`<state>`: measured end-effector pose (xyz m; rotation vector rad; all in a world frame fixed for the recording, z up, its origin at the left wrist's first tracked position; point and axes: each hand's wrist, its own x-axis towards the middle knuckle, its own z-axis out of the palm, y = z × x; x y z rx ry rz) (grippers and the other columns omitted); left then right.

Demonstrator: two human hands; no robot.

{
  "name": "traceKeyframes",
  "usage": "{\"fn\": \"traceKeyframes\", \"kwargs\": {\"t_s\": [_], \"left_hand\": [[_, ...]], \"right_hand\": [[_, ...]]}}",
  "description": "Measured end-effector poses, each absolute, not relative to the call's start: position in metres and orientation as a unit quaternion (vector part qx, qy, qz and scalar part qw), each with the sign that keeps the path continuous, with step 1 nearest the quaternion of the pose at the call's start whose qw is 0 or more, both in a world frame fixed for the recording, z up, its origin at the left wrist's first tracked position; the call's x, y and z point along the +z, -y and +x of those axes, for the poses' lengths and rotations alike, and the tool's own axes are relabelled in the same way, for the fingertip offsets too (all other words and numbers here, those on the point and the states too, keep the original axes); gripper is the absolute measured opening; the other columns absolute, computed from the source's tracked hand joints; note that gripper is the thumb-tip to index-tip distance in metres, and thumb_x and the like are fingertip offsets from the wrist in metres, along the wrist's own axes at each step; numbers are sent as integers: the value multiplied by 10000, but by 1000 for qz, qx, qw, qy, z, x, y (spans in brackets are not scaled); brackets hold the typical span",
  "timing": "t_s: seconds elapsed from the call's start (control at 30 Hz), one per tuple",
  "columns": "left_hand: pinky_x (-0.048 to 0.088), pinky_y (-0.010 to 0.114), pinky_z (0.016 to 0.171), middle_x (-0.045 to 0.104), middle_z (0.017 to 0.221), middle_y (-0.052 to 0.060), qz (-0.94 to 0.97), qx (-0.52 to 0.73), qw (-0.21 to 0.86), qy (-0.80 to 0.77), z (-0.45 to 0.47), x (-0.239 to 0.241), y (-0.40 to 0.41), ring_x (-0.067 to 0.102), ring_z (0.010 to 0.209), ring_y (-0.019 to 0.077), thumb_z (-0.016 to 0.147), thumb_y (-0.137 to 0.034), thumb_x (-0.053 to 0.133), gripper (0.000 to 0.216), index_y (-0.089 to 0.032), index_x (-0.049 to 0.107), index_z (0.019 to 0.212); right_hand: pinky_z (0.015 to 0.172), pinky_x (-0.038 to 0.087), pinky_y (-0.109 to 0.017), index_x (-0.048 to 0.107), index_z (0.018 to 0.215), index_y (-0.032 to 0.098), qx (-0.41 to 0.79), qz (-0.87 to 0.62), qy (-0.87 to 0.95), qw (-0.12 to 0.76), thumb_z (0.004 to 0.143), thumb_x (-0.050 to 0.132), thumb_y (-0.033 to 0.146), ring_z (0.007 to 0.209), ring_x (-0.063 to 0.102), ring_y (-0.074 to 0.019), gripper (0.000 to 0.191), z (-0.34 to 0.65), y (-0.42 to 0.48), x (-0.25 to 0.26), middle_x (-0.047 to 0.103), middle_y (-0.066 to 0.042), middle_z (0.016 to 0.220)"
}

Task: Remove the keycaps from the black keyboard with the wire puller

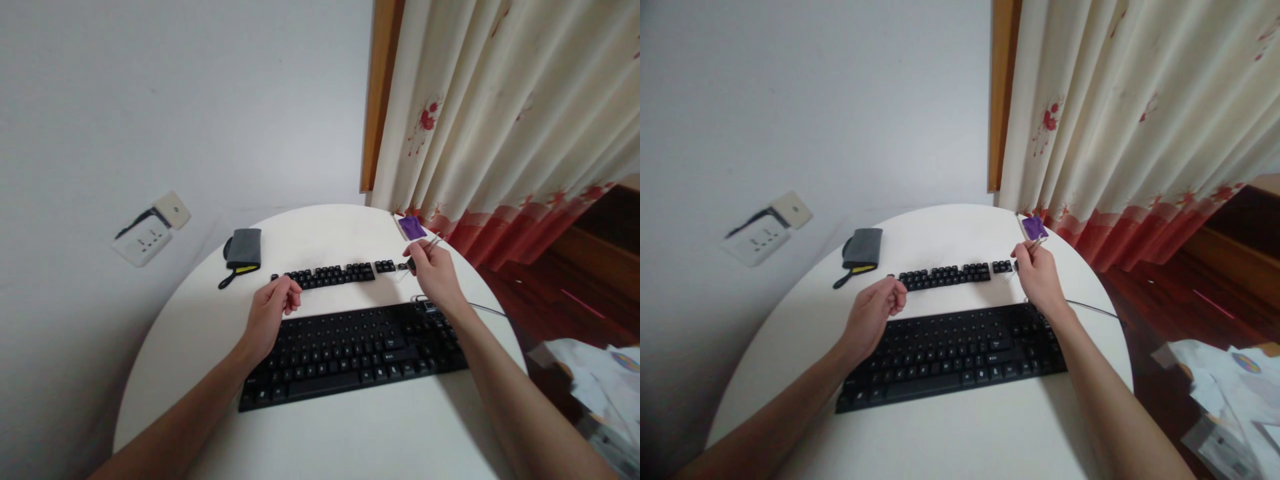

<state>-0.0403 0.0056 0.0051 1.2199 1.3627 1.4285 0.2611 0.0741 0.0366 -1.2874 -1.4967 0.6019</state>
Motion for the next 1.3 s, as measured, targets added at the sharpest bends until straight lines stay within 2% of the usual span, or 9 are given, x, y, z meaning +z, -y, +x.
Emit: {"fn": "traceKeyframes", "kwargs": {"t_s": [0.23, 0.37, 0.5, 0.93, 1.03, 1.17, 1.3], "left_hand": [[345, 221, 494, 560, 576, 2, 495, 554, 399, -538, -40, 5, -6, 466, 532, 110, 896, -326, 508, 280, -168, 626, 697], [344, 225, 485, 561, 570, 5, 490, 558, 400, -537, -38, 6, -5, 471, 523, 114, 882, -335, 525, 281, -169, 633, 682], [340, 225, 485, 565, 572, 8, 491, 557, 401, -536, -36, 7, -5, 470, 521, 112, 871, -322, 534, 265, -165, 636, 685], [333, 221, 488, 560, 574, 2, 496, 549, 409, -534, -36, 4, -5, 467, 528, 110, 880, -327, 524, 267, -164, 630, 698], [335, 224, 490, 564, 578, 2, 495, 550, 414, -530, -36, 3, -4, 471, 526, 111, 880, -360, 535, 281, -163, 636, 707], [336, 226, 488, 569, 579, 4, 494, 549, 415, -530, -36, 4, -4, 479, 521, 114, 866, -382, 549, 287, -164, 642, 704], [333, 228, 483, 570, 574, 8, 493, 551, 413, -532, -34, 7, -3, 474, 514, 115, 857, -381, 549, 291, -163, 642, 688]], "right_hand": [[501, 394, -254, 601, 735, 180, 281, -547, 655, 439, 912, 558, 414, 507, 553, -149, 296, 272, -42, 41, 598, -4, 566], [488, 371, -262, 595, 708, 184, 256, -584, 665, 390, 928, 538, 428, 478, 521, -146, 332, 282, -14, 35, 602, -11, 546], [462, 356, -259, 620, 761, 188, 287, -601, 651, 364, 924, 543, 460, 447, 503, -143, 325, 291, 2, 21, 597, 3, 539], [442, 381, -270, 609, 843, 194, 326, -613, 616, 372, 930, 519, 508, 428, 530, -161, 338, 292, 12, -6, 601, 2, 569], [465, 398, -277, 609, 842, 207, 296, -609, 647, 350, 947, 487, 473, 448, 560, -176, 311, 284, 15, -3, 615, -5, 582], [579, 425, -308, 620, 830, 219, 180, -598, 721, 300, 948, 459, 370, 568, 629, -224, 250, 272, 19, 0, 655, -41, 625], [646, 430, -335, 626, 864, 206, 126, -609, 735, 270, 963, 408, 367, 681, 664, -264, 289, 268, 17, -3, 700, -94, 730]]}}
